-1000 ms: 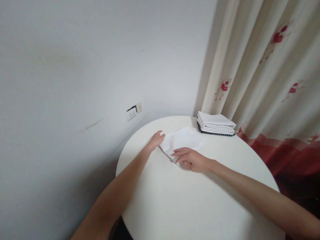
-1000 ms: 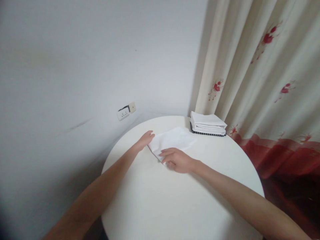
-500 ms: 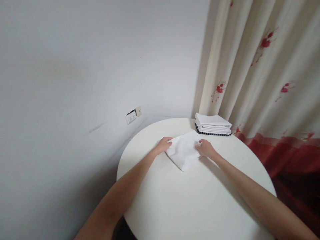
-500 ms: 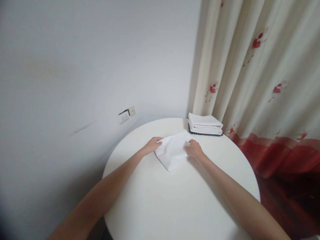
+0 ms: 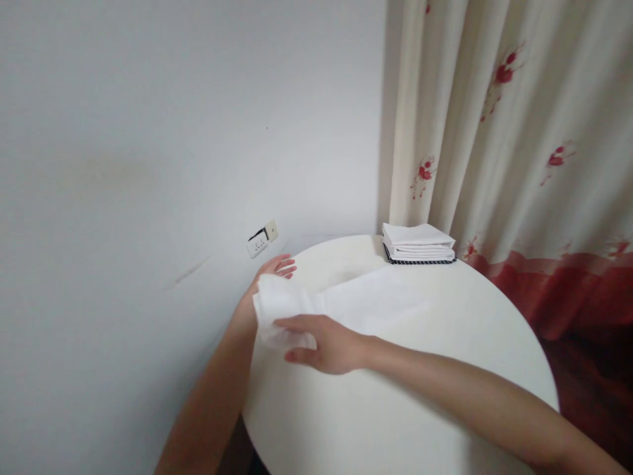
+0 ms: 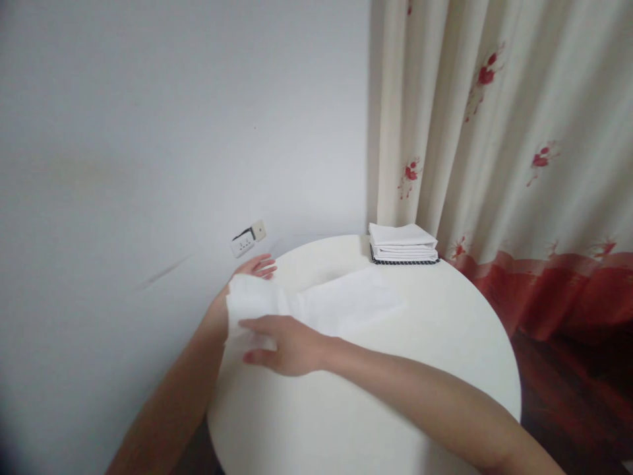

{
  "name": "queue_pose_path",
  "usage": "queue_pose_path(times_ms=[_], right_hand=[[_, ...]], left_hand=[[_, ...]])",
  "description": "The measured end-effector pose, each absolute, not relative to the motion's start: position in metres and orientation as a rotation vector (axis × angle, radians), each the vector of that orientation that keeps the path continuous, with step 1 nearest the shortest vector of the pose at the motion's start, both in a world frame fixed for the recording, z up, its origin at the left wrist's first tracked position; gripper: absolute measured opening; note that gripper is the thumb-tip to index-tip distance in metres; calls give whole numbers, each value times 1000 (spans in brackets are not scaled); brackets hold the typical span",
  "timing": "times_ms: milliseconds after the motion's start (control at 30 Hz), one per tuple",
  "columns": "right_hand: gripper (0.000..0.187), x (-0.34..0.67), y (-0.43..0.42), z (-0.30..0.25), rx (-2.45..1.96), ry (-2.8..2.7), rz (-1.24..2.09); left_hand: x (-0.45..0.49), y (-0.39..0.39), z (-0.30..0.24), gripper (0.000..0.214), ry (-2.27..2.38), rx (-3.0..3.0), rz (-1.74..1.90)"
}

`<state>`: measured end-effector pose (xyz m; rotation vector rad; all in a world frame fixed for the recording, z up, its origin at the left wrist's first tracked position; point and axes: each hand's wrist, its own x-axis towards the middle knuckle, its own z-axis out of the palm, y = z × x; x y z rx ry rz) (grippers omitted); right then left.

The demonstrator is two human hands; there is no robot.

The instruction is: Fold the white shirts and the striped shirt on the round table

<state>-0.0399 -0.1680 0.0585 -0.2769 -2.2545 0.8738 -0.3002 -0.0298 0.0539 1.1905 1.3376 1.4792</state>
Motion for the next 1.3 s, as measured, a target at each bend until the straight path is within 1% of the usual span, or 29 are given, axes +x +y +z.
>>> queue_pose_path(times_ms=[33, 100, 167, 233, 333, 400, 467, 567, 633, 667, 733, 800, 867, 933, 967, 1033, 1100, 1133, 1167, 1200, 1233, 1300], right_hand=[[38, -47, -171, 57, -177, -2270, 962], [33, -54, -164, 50, -93, -2270, 1043], [26, -51, -138, 41, -216, -2268, 1001], [27, -41, -98, 32, -524, -2287, 831], [40, -13, -32, 20, -1034, -2400, 532], [46, 8, -1, 15, -1294, -2463, 429], [41, 25, 17, 13, -1373, -2493, 380], [23, 38, 24, 14, -1367, -2546, 328], [16, 39, 23, 23, -1359, -2544, 265], [17, 39, 23, 30, -1346, -2505, 196], [22, 39, 18, 51, -1282, -2358, -17], [23, 43, 8, 76, -1161, -2190, -240], [20, 53, -12, 99, -1040, -2132, -332], [16, 69, -38, 113, -964, -2204, -264], [15, 78, -52, 115, -953, -2274, -177], [11, 95, -75, 112, -947, -2481, 106], [11, 106, -83, 101, -908, -2688, 497], [13, 108, -81, 94, -877, -2741, 665], [16, 108, -74, 87, -859, -2754, 767], [18, 107, -64, 79, -874, -2728, 787], [19, 103, -52, 71, -920, -2672, 731], [20, 93, -25, 56, -1081, -2557, 519]], left_hand=[[-313, -38, 58, 30, 1267, 1116, 1462], [-335, -57, 62, 36, 1091, 1050, 1414], [-349, -77, 58, 44, 1047, 1133, 1409], [-351, -90, 50, 49, 1197, 1304, 1294], [-335, -95, 33, 56, 1520, 1646, 886], [-319, -91, 22, 58, 1645, 1881, 619], [-305, -85, 12, 50, 1692, 2077, 475], [-292, -78, 7, 22, 1667, 2218, 374], [-288, -72, 14, 8, 1693, 2297, 423], [-286, -69, 21, 5, 1737, 2352, 519], [-282, -65, 42, 11, 1852, 2439, 834], [-277, -65, 68, 18, 1932, 2451, 1158], [-272, -75, 92, 21, 1963, 2443, 1320], [-269, -97, 110, 27, 1938, 2457, 1243], [-269, -111, 116, 31, 1896, 2472, 1115], [-271, -139, 123, 37, 1742, 2466, 713], [-274, -158, 125, 41, 1478, 2356, 229], [-275, -161, 123, 43, 1346, 2276, 60], [-275, -158, 119, 45, 1249, 2206, -21], [-275, -151, 113, 47, 1211, 2164, -6], [-274, -139, 104, 47, 1225, 2159, 82], [-272, -109, 81, 49, 1410, 2199, 373]])
